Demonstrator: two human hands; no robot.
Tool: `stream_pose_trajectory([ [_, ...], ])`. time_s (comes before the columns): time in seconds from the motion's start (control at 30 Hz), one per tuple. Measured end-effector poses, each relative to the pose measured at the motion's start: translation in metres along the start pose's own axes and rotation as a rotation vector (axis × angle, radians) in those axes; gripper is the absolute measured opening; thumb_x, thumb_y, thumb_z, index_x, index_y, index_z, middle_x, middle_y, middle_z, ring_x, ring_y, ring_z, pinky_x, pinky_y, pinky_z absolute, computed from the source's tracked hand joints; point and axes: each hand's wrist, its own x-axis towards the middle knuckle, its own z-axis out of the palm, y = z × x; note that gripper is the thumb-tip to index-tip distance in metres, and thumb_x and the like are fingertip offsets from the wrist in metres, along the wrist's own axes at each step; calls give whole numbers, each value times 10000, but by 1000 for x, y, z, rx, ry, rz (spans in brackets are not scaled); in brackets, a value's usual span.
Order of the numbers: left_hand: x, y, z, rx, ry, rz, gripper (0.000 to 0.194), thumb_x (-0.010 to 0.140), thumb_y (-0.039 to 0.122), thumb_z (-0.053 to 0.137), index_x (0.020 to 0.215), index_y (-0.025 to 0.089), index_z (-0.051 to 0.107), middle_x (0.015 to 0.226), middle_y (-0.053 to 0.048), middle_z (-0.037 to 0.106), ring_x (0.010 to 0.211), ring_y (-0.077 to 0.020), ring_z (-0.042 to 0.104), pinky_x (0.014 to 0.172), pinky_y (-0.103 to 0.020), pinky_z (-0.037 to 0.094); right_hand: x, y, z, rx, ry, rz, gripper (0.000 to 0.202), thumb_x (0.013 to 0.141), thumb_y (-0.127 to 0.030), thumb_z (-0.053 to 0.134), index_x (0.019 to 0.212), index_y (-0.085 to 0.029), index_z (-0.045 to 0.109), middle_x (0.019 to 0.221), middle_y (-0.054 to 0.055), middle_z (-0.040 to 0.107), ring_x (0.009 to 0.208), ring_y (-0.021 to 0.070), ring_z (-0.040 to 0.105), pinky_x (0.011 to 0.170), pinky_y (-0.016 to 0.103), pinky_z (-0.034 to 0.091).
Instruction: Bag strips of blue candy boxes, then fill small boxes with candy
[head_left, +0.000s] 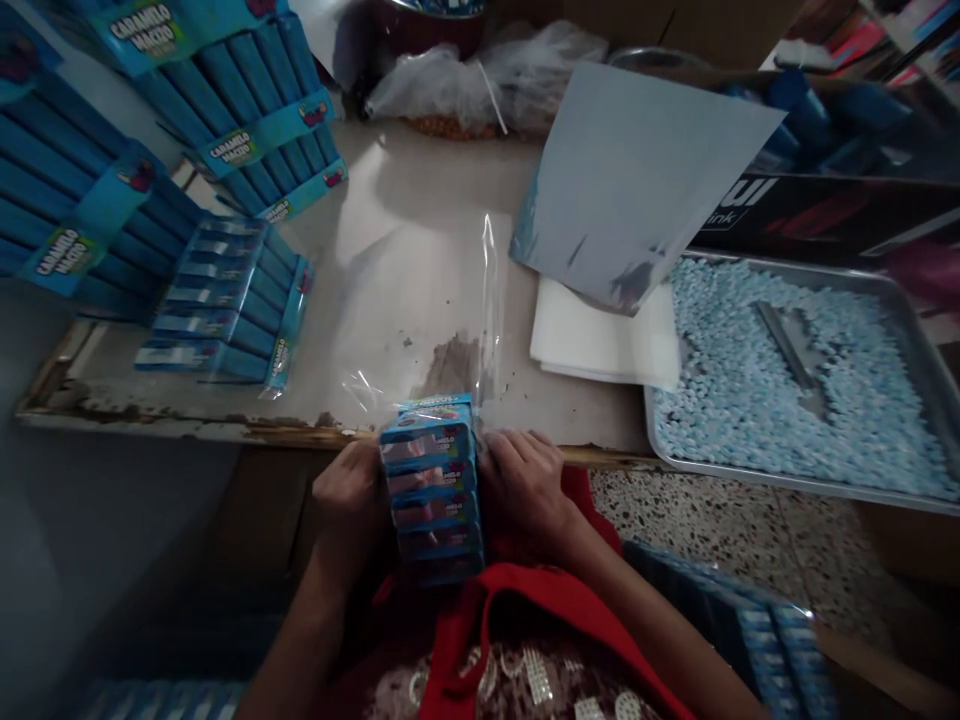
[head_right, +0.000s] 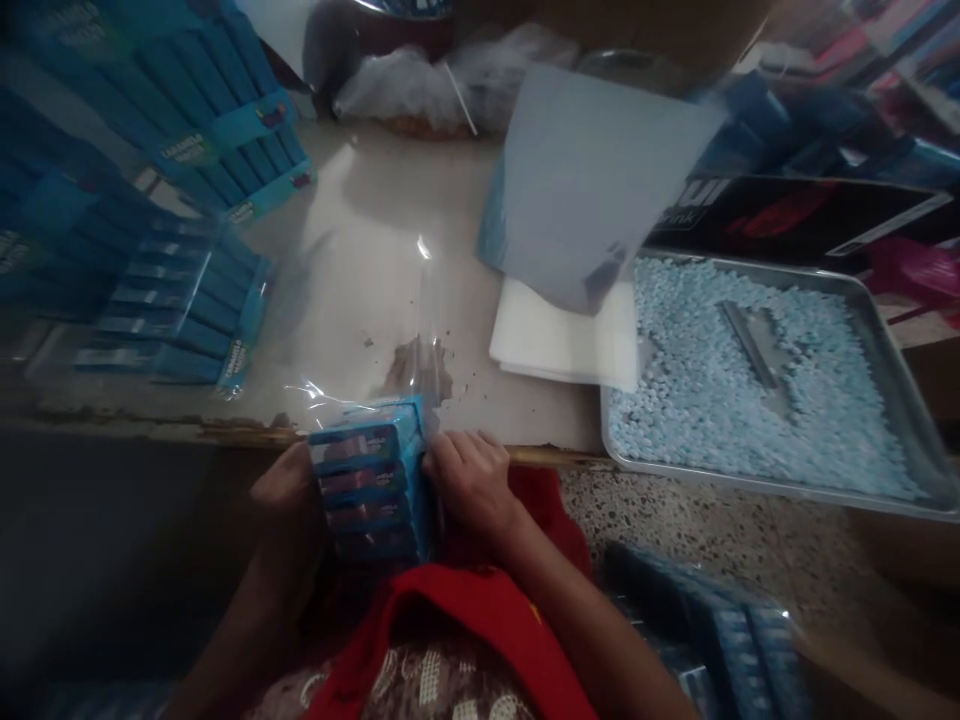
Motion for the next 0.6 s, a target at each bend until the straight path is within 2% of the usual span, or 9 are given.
stream_pose_trajectory([
  [0.13,-1,15,6,18,49,91,305,973,334,550,718,174,600,655,-33,639,599,-145,599,586,-257,428,-9,1,-12,-42,44,2,266,995,-209,532,732,-207,570,632,-19,596,595,128,483,650,313,306],
  [0.27,-4,32,17,-19,79,97,334,988,300,474,691,176,565,582,-21,598,530,-129,564,560,-240,397,-17,9,-20,-105,46,30,292,982,-212,551,690,-209,544,608,-19,583,574,132,473,643,322,292],
  [0.33,-6,37,18,-22,49,92,307,985,289,472,715,179,570,597,-22,614,543,-133,577,561,-240,392,-20,12,-24,-109,49,-1,245,969,-186,551,725,-205,573,621,-18,599,580,134,496,640,322,299],
  [0.47,-9,37,15,39,-30,91,217,958,276,506,795,174,606,721,-56,694,640,-163,652,597,-248,422,-21,17,-34,-137,90,-25,213,931,-129,556,735,-207,585,621,-20,601,573,137,514,625,324,317],
  [0.53,-8,34,15,92,-53,84,210,946,294,518,800,175,612,720,-60,698,639,-172,661,587,-250,422,-20,19,-38,-105,113,-28,201,922,-136,577,736,-213,575,625,-26,604,574,134,526,628,312,345],
  [0.6,-7,30,17,134,-65,88,203,931,305,530,794,179,610,696,-56,691,619,-176,660,568,-250,420,-21,19,-39,-12,189,6,121,900,-164,612,795,-218,585,663,-27,631,608,137,567,643,295,390],
])
